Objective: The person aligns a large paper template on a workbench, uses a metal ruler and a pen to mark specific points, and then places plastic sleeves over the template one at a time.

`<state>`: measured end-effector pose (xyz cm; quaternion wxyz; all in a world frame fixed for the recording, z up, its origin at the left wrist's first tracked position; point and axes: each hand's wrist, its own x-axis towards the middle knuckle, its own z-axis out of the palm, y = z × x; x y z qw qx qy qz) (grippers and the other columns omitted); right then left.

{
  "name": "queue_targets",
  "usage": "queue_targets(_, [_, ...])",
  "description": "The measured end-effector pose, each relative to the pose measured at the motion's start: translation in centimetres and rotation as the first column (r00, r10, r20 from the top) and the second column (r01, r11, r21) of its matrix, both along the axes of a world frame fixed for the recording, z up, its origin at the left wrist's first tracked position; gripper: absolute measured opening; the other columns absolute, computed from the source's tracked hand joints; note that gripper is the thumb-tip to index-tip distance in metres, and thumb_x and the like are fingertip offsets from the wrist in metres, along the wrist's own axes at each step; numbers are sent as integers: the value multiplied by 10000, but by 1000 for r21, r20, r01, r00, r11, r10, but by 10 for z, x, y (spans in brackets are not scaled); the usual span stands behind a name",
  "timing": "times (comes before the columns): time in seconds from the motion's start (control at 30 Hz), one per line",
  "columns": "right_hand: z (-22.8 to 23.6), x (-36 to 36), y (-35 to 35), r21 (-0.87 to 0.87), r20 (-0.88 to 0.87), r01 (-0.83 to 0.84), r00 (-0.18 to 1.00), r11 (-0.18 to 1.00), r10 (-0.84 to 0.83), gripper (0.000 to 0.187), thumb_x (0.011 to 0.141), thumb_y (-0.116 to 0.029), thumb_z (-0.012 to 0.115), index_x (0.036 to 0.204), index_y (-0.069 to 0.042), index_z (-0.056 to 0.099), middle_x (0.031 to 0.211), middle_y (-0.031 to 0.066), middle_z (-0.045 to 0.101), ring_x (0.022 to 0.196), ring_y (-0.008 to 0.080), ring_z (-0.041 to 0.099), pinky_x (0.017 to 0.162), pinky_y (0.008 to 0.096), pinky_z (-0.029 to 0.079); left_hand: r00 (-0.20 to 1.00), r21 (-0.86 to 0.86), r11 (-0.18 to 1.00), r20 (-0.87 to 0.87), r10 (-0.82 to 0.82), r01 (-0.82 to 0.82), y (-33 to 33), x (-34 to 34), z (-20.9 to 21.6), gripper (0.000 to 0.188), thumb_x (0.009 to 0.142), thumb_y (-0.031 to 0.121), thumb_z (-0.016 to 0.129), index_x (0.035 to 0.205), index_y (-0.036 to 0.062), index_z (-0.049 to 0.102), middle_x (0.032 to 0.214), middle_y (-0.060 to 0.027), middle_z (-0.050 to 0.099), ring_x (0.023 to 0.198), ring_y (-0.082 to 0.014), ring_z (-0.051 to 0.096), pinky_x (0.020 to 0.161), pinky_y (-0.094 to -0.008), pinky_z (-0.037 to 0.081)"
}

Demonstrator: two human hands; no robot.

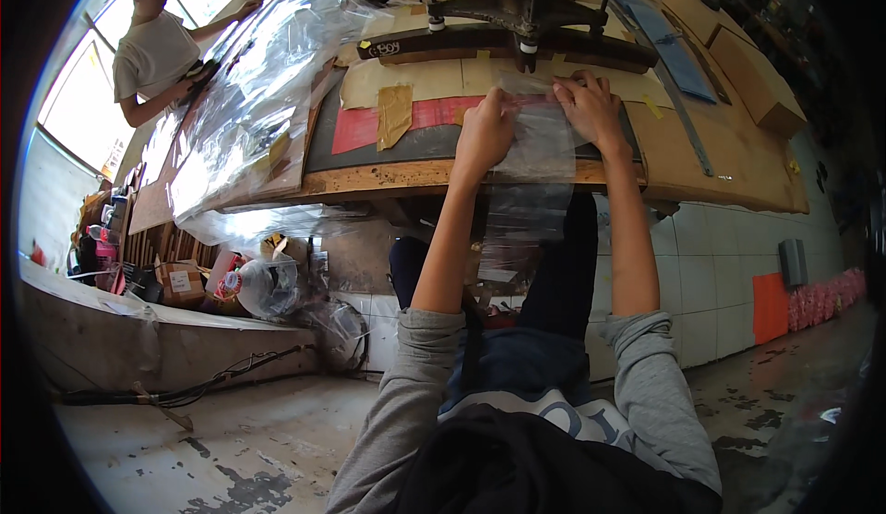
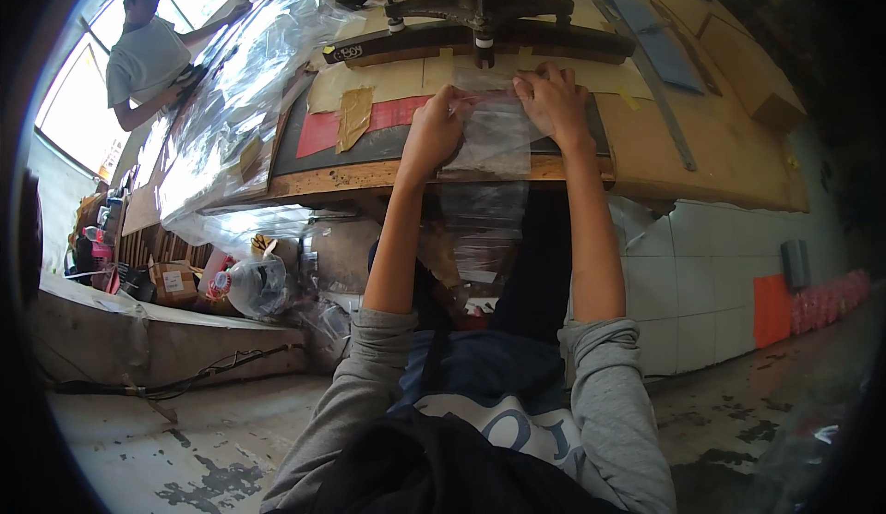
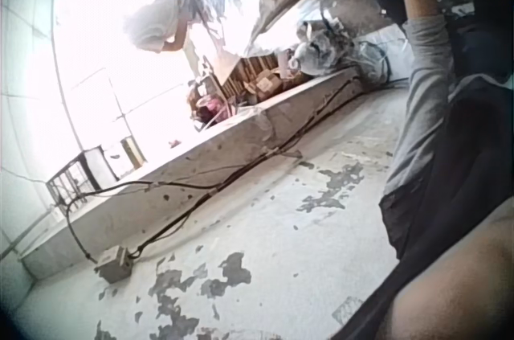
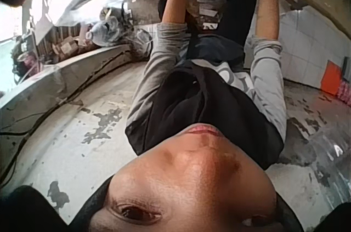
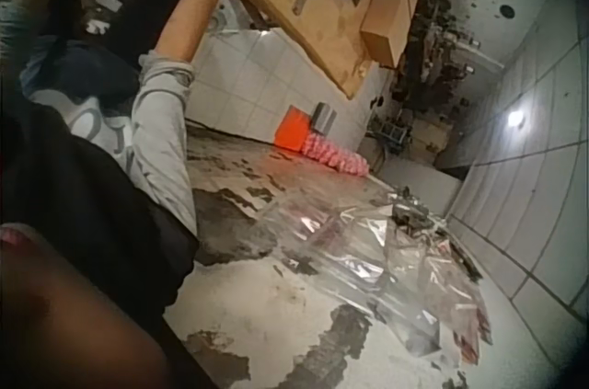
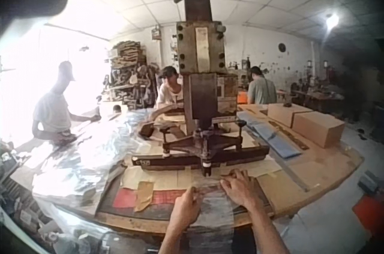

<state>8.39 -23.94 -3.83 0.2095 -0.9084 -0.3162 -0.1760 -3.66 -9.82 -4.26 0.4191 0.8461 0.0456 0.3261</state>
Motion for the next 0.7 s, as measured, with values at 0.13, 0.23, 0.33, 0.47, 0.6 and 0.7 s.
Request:
queue_targets(0.13, [-1,2,1,-1,23,-3,1000,1000,3,306,879,-402,464,1051,-224,644,1127,58,516,1077,267,434,874,537,356,999,27,999,42,16,-17,0,1,0,149,799,57,521,923,-17,484,836,-256,601,811,-435,563,680,-487,432])
queue_targets(0.23, [-6,1,0,22,96,-7,995,1000,5,304,885,-375,458,1047,-196,643,1091,73,530,1046,267,458,860,517,377,997,46,999,78,15,-18,1,1,-4,153,796,52,517,928,-14,478,824,-258,598,800,-439,560,673,-494,426])
queue_targets(0.33, [-6,3,-4,141,150,-78,987,987,57,289,893,-297,457,1046,-126,633,1020,107,560,960,274,516,829,455,420,996,48,999,88,10,-14,1,3,-7,162,789,39,508,938,-10,467,817,-261,592,791,-446,552,671,-507,417])
queue_targets(0.47, [1,-15,-21,472,87,-143,989,870,115,223,884,-110,463,1028,-23,609,966,150,590,828,294,586,753,338,467,995,58,994,-45,93,-91,1,2,-6,141,829,117,530,915,5,537,849,-199,635,815,-392,595,703,-416,465])
queue_targets(0.6, [-5,-48,-39,574,-50,-168,970,802,239,260,856,0,446,1069,-31,592,1027,143,592,843,299,594,748,322,469,998,52,998,54,40,-43,0,-3,-6,148,822,82,540,943,7,502,836,-190,639,788,-387,597,680,-421,460])
queue_targets(0.7, [8,-74,-38,677,-69,-187,947,712,314,493,753,115,422,1191,-81,533,1200,127,529,1027,295,547,853,344,441,995,4,1000,96,29,-29,-4,-6,0,159,825,93,546,953,12,499,792,-195,633,745,-382,598,656,-428,451])
